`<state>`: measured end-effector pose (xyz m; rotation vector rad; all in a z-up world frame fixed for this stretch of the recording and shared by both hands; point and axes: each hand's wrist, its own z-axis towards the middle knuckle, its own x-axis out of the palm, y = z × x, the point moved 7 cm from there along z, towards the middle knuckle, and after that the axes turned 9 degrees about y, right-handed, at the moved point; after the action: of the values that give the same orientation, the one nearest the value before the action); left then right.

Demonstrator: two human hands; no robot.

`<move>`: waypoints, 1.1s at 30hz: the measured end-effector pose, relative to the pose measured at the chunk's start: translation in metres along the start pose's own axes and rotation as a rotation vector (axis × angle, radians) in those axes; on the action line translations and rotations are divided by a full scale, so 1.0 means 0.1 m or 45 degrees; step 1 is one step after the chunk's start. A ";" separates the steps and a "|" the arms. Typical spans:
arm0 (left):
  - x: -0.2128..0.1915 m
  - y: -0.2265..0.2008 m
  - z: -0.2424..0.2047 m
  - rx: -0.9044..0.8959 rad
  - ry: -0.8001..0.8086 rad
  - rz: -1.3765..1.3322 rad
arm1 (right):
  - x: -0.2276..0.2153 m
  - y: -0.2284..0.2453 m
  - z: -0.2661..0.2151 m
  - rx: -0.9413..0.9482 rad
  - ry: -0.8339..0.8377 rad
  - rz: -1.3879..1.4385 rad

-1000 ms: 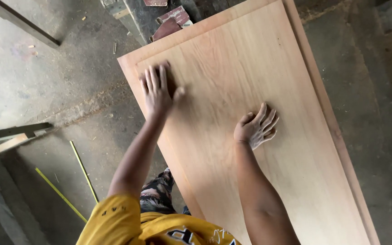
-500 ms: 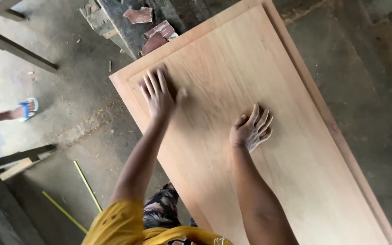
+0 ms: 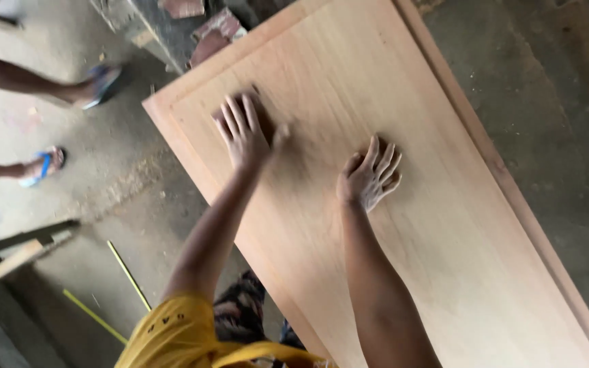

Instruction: Sanding a large wooden board manually using sandpaper to smooth the surface.

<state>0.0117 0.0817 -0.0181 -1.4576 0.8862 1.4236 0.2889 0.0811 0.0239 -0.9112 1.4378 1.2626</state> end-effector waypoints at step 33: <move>-0.16 0.52 0.57 -0.130 0.338 -0.194 | -0.02 0.07 0.03 -0.092 -0.201 -0.120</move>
<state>-0.0579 0.1151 -0.0053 -1.7814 0.8526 1.1959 0.2836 0.0853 0.0280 -0.8961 1.2194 1.2934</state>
